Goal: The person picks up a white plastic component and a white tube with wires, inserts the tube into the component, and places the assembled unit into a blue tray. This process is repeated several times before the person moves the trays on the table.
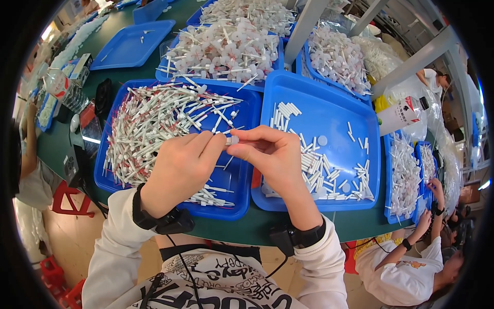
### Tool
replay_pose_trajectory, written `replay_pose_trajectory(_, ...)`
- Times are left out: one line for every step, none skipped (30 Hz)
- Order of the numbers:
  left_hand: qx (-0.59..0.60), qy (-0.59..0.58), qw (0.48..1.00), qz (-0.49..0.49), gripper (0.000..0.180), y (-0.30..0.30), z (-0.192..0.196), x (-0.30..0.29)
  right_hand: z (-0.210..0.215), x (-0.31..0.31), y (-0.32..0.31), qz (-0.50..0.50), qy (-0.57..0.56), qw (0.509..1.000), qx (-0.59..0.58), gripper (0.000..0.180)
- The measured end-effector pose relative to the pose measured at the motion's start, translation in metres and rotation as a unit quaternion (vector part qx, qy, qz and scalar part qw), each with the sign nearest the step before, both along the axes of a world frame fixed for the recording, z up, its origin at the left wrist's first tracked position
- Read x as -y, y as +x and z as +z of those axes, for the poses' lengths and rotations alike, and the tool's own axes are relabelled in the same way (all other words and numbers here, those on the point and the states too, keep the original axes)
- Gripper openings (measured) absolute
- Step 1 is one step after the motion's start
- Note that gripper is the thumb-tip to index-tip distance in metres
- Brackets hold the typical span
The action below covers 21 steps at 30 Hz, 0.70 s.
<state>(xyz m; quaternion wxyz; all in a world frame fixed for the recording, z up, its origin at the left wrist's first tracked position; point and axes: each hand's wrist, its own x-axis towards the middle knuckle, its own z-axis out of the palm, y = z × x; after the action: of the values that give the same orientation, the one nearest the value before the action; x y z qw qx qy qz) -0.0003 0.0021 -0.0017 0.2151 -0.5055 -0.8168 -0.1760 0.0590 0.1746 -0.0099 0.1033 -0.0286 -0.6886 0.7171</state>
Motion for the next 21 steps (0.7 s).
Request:
replay_pose_trajectory(-0.003, 0.001, 1.0, 0.0, 0.019, 0.0, 0.0, 0.0, 0.0, 0.0, 0.0, 0.0, 0.001, 1.0, -0.003, 0.019)
replay_pose_trajectory(0.013, 0.02, 1.0, -0.006, 0.018, -0.001, -0.001, -0.001, 0.001, -0.001, 0.0, 0.0, 0.01, 1.0, 0.009, 0.021)
replay_pose_trajectory(0.029, 0.039, 0.999, -0.013, 0.016, -0.002, 0.0, -0.002, 0.004, -0.001, 0.001, -0.001, 0.019, 1.0, 0.021, 0.022)
replay_pose_trajectory(0.025, 0.043, 0.999, -0.015, 0.016, -0.001, 0.0, -0.001, 0.007, 0.0, 0.003, -0.003, 0.023, 1.0, 0.017, 0.022)
replay_pose_trajectory(0.059, 0.021, 0.998, -0.012, 0.02, -0.001, 0.001, 0.002, 0.009, 0.002, 0.002, 0.006, 0.016, 1.0, 0.024, 0.024)
replay_pose_trajectory(0.094, -0.001, 0.996, -0.009, 0.024, 0.0, 0.005, 0.005, 0.013, 0.004, 0.002, 0.015, 0.009, 0.999, 0.031, 0.026)
replay_pose_trajectory(0.087, 0.001, 0.996, -0.006, 0.024, 0.002, 0.01, 0.008, 0.02, 0.005, 0.003, 0.018, 0.011, 0.999, 0.024, 0.026)
replay_pose_trajectory(0.08, 0.029, 0.996, 0.017, 0.031, 0.005, 0.017, 0.01, 0.03, 0.003, 0.007, 0.017, 0.049, 0.998, 0.032, 0.027)
replay_pose_trajectory(0.074, 0.056, 0.995, 0.04, 0.038, 0.009, 0.026, 0.013, 0.04, 0.0, 0.01, 0.016, 0.086, 0.995, 0.039, 0.028)
replay_pose_trajectory(0.138, 0.031, 0.989, 0.046, 0.051, 0.011, 0.039, 0.026, 0.049, -0.008, 0.008, 0.018, 0.08, 0.995, 0.049, 0.027)
replay_pose_trajectory(0.132, 0.029, 0.99, 0.049, 0.051, 0.012, 0.052, 0.038, 0.056, -0.018, 0.005, 0.02, 0.079, 0.996, 0.044, 0.027)
replay_pose_trajectory(0.131, 0.041, 0.989, 0.054, 0.049, 0.012, 0.063, 0.049, 0.065, -0.03, 0.001, 0.01, 0.093, 0.995, 0.033, 0.026)
replay_pose_trajectory(0.131, 0.051, 0.988, 0.06, 0.046, 0.01, 0.074, 0.058, 0.073, -0.041, -0.005, 0.001, 0.107, 0.994, 0.023, 0.025)
replay_pose_trajectory(0.125, 0.052, 0.989, 0.061, 0.046, 0.008, 0.086, 0.068, 0.082, -0.05, -0.015, 0.002, 0.107, 0.994, 0.016, 0.025)
replay_pose_trajectory(0.17, 0.08, 0.98, 0.062, 0.043, 0.004, 0.095, 0.075, 0.088, -0.06, -0.027, -0.029, 0.143, 0.989, 0.011, 0.024)
replay_pose_trajectory(0.215, 0.109, 0.969, 0.061, 0.04, 0.0, 0.105, 0.081, 0.093, -0.067, -0.042, -0.06, 0.178, 0.982, 0.007, 0.022)
replay_pose_trajectory(0.237, 0.128, 0.961, 0.06, 0.033, -0.009, 0.116, 0.084, 0.097, -0.071, -0.059, -0.072, 0.207, 0.976, -0.005, 0.023)
replay_pose_trajectory(0.267, 0.12, 0.953, 0.084, 0.032, -0.02, 0.124, 0.089, 0.098, -0.072, -0.079, -0.079, 0.232, 0.969, -0.019, 0.024)
replay_pose_trajectory(0.297, 0.113, 0.942, 0.108, 0.031, -0.035, 0.132, 0.094, 0.099, -0.073, -0.1, -0.074, 0.231, 0.97, -0.025, 0.024)
replay_pose_trajectory(0.3, 0.119, 0.938, 0.129, 0.033, -0.056, 0.135, 0.1, 0.101, -0.07, -0.123, -0.09, 0.309, 0.943, -0.082, 0.026)
replay_pose_trajectory(0.305, 0.127, 0.933, 0.146, 0.036, -0.083, 0.133, 0.104, 0.106, -0.068, -0.141, -0.109, 0.386, 0.905, -0.139, 0.027)
